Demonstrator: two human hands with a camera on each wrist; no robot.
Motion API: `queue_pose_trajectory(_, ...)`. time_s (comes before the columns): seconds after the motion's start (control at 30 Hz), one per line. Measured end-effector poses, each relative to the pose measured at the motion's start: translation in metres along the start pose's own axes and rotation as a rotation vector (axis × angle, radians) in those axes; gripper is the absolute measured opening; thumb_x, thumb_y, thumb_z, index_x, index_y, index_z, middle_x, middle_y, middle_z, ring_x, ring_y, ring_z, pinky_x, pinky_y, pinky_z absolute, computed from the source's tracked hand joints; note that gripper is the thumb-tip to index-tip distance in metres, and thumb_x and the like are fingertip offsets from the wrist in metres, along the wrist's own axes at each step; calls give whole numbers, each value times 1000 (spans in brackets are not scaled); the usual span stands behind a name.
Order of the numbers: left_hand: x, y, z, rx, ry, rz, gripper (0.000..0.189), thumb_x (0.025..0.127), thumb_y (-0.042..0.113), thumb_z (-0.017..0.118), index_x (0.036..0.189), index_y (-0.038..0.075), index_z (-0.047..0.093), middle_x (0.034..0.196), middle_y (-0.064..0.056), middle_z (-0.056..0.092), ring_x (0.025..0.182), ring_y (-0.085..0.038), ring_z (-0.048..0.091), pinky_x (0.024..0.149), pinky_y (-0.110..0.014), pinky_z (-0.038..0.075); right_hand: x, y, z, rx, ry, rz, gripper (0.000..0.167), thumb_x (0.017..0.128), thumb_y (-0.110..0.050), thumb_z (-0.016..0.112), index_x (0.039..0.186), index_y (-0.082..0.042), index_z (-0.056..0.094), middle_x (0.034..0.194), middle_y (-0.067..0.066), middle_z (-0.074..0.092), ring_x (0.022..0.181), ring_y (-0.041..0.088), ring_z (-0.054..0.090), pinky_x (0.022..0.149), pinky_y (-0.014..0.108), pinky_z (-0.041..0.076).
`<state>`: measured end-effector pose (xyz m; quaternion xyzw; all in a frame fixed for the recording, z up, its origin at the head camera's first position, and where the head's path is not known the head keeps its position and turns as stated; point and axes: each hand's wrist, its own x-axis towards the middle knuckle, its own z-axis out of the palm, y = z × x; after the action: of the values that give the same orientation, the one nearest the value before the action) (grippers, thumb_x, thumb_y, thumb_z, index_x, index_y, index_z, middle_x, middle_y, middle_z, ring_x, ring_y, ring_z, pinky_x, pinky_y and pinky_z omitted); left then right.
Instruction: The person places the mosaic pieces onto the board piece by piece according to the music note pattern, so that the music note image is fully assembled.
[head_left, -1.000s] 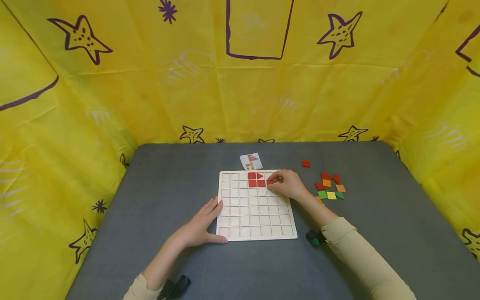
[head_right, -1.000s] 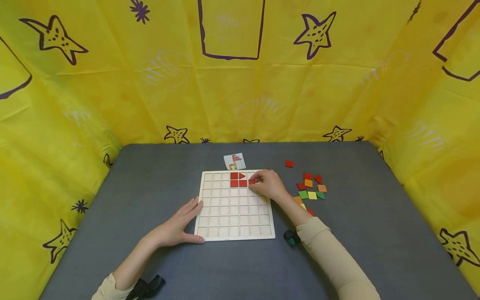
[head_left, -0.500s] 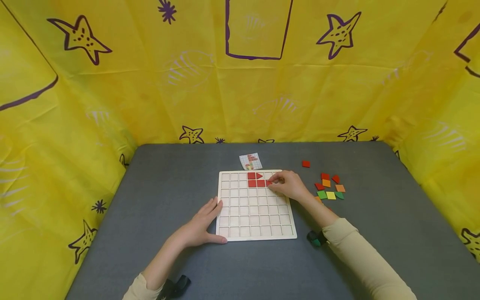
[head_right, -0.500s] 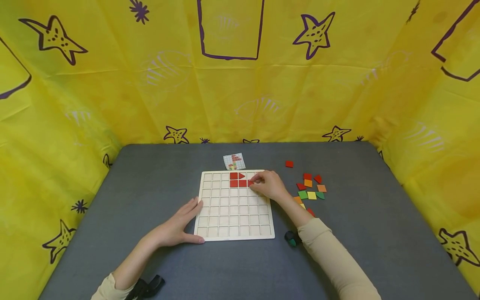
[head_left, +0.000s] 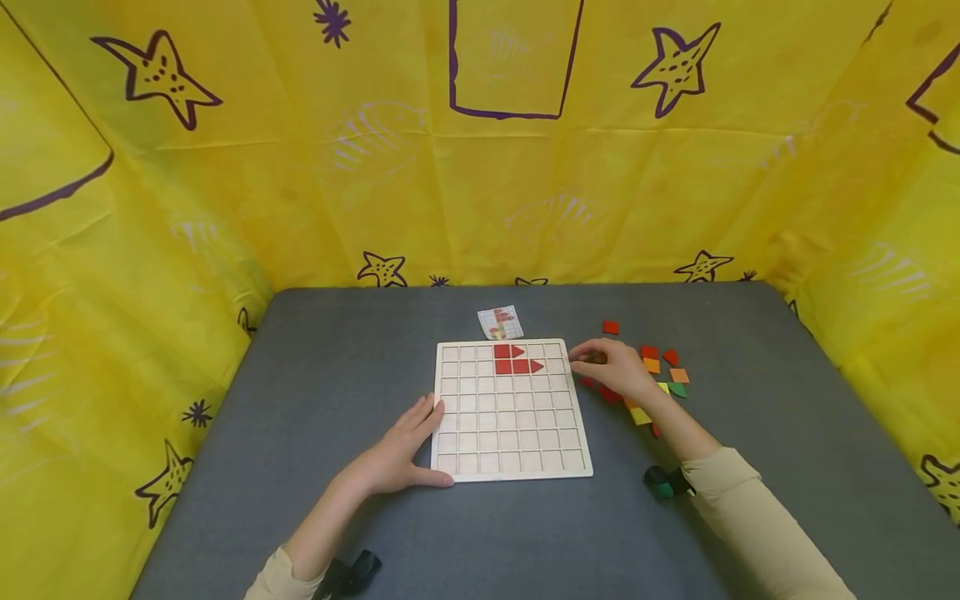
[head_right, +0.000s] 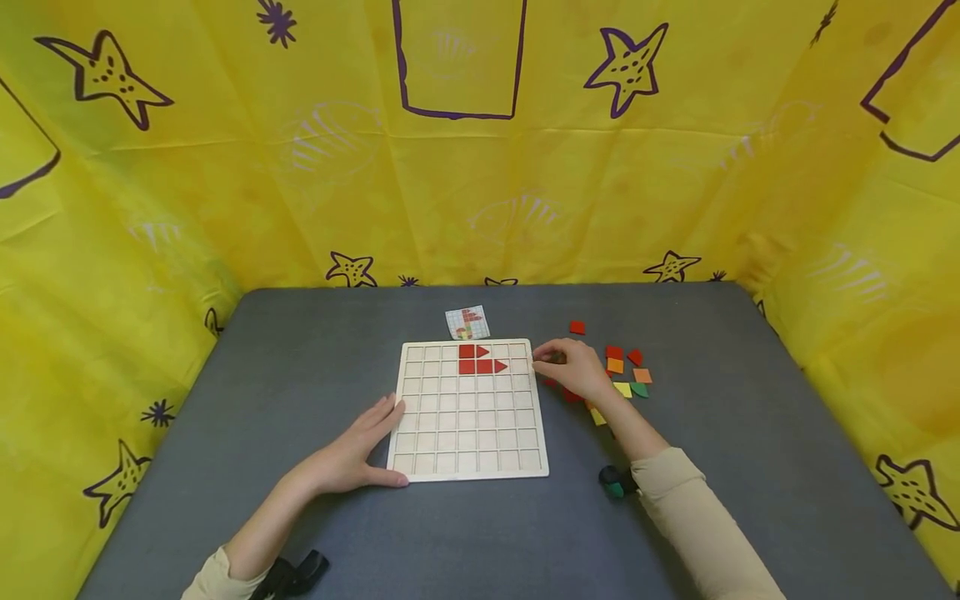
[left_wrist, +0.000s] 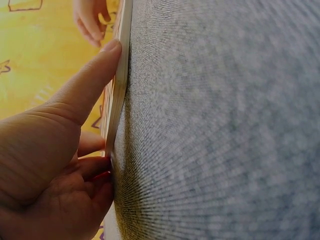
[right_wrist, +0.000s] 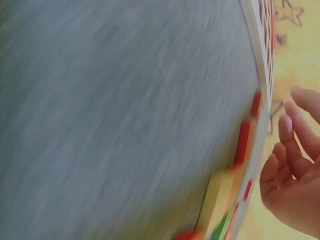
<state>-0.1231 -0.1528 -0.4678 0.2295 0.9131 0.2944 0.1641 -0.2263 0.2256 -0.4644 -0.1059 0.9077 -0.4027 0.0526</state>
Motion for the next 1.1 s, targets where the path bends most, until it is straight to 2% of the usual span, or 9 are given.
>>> queue_pose_trajectory(0.13,0,1,-1,-4,2,9,108,75,43,83,153,-2,24,160,-23,13,147,-39,8,112,-58,19,-14,15,-16,27,-22,41,30,87,-28,76,111,-11,71,102,5,68,87,21,64,72,33,51)
queue_pose_trajectory(0.23,0,1,-1,-5,3,15,107,75,43,83,152,-2,24,159,-23,13,147,-39,7,112,-58,19,-24,23,-25,6,-30,35,30,86,-27,77,110,-11,72,105,6,68,89,20,63,74,31,51)
queue_pose_trajectory(0.5,0,0,-1,-6,5,17,107,75,43,83,152,-2,24,160,-23,12,147,-39,7,112,-57,19,-41,33,-36,-30,-25,-86,29,84,-18,78,107,-3,72,104,11,69,87,19,60,71,23,48)
queue_pose_trajectory(0.7,0,0,0,-3,1,11,108,75,45,82,153,-1,23,160,-22,12,147,-38,7,112,-57,19,-46,39,-37,-108,-39,-170,29,81,-17,81,105,-4,73,103,8,69,97,26,60,85,38,47)
queue_pose_trajectory(0.8,0,0,0,-2,2,11,108,75,45,82,153,-1,23,160,-22,12,147,-38,7,112,-57,19,-47,40,-36,-119,-54,-182,28,80,-15,81,105,-4,73,102,8,68,98,28,57,87,44,44)
queue_pose_trajectory(1.1,0,-1,0,0,8,20,108,75,44,83,153,-2,23,160,-23,12,147,-39,7,112,-58,19,-46,42,-35,-142,-35,-162,23,79,-20,82,98,-9,73,97,4,66,95,24,55,85,41,43)
